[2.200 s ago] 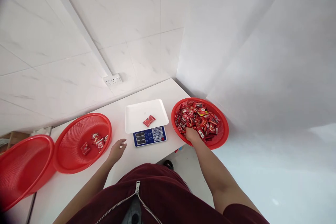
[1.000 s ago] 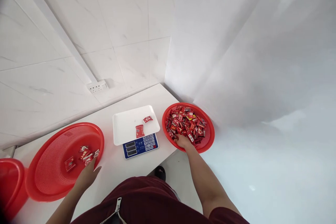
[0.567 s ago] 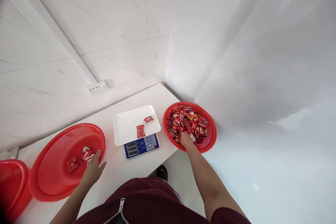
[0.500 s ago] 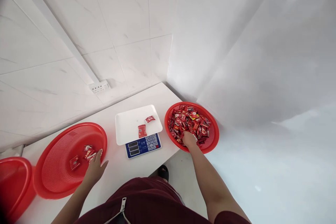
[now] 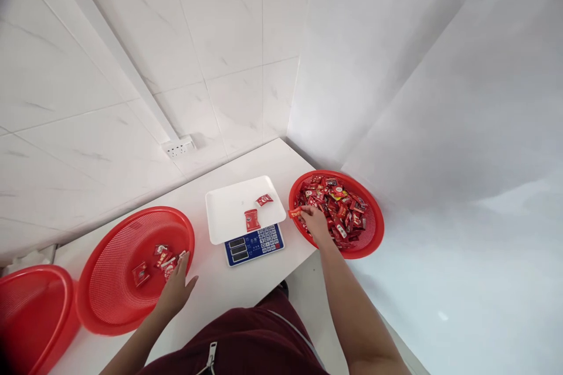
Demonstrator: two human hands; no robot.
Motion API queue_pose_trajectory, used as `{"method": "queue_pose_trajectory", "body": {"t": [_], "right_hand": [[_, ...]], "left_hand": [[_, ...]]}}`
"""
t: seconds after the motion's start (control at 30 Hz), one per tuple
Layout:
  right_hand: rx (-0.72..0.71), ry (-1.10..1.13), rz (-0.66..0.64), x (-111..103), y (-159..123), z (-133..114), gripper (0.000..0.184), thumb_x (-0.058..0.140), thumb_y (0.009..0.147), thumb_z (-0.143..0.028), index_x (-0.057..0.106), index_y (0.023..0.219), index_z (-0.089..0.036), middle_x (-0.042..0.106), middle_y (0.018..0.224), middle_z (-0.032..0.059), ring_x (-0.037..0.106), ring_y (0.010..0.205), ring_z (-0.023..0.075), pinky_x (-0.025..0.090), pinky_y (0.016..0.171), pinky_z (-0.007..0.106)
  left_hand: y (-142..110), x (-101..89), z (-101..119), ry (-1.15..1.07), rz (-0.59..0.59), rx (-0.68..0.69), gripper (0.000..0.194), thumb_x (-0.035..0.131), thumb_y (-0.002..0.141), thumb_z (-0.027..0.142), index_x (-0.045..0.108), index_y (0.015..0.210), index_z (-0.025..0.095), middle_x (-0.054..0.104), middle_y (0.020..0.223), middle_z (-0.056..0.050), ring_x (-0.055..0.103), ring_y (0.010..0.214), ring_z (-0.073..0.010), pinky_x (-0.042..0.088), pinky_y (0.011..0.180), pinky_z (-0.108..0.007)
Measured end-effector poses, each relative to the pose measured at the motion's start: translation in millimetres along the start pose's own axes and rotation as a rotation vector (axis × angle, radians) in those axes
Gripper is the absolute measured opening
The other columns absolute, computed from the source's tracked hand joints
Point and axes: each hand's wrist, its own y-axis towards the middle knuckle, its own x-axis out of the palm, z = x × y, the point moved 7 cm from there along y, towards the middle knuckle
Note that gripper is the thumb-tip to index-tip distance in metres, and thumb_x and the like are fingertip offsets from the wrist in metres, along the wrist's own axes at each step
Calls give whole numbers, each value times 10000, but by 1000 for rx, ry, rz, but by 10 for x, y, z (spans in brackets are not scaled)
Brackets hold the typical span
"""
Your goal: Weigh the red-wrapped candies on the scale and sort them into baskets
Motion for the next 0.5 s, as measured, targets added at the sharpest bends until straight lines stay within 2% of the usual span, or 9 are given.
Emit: {"method": "queue_pose_trajectory", "body": {"t": [0.1,0.17,0.23,0.3,0.4,0.5], "right_hand": [[10,108,-158,379,-40,-90,304,542,745,-185,623,1037,-163,673,1059,84,638,919,177,522,790,294],[-12,33,-260,440,-28,-134,382,568,745,-185,594,1127,-179,602,1221,91,592,1055,191,505,848,310],[-68,-117,-337,324,26,-142,422,578,764,-201,570,1185,-184,565,1277,95,543,1141,200,466,917,325],[-107,-295,-363,80,115,-76,413,552,803,-219,559,1214,-183,583,1251,98,542,1145,202,431,958,333],[-106,-541,-368,-292,237,135,398,508,842,-234,551,1237,-198,599,1233,90,556,1127,211,418,959,336],[-77,-696,-464,-410,239,377,430,542,828,-265,546,1252,-197,590,1250,89,556,1127,225,419,933,308]], "left_hand": [[-23,-6,31,18,-7,6,662,403,844,266,159,1440,114,393,1425,-179,316,1350,-291,338,1057,-433],[-32,-23,61,27,0,-54,654,401,851,268,163,1435,94,415,1405,-198,367,1319,-303,361,1034,-440],[-38,-29,93,36,-7,-144,651,393,860,275,159,1428,60,411,1401,-223,399,1295,-320,384,1005,-447],[-33,-32,143,42,-17,-210,642,373,872,283,153,1424,39,384,1416,-239,404,1287,-335,404,974,-459],[-8,-36,194,36,-32,-290,610,333,889,301,162,1427,69,356,1439,-227,421,1268,-349,421,934,-489],[13,-22,162,2,-57,-396,576,269,906,310,166,1434,104,354,1448,-204,437,1254,-353,405,943,-505]]}}
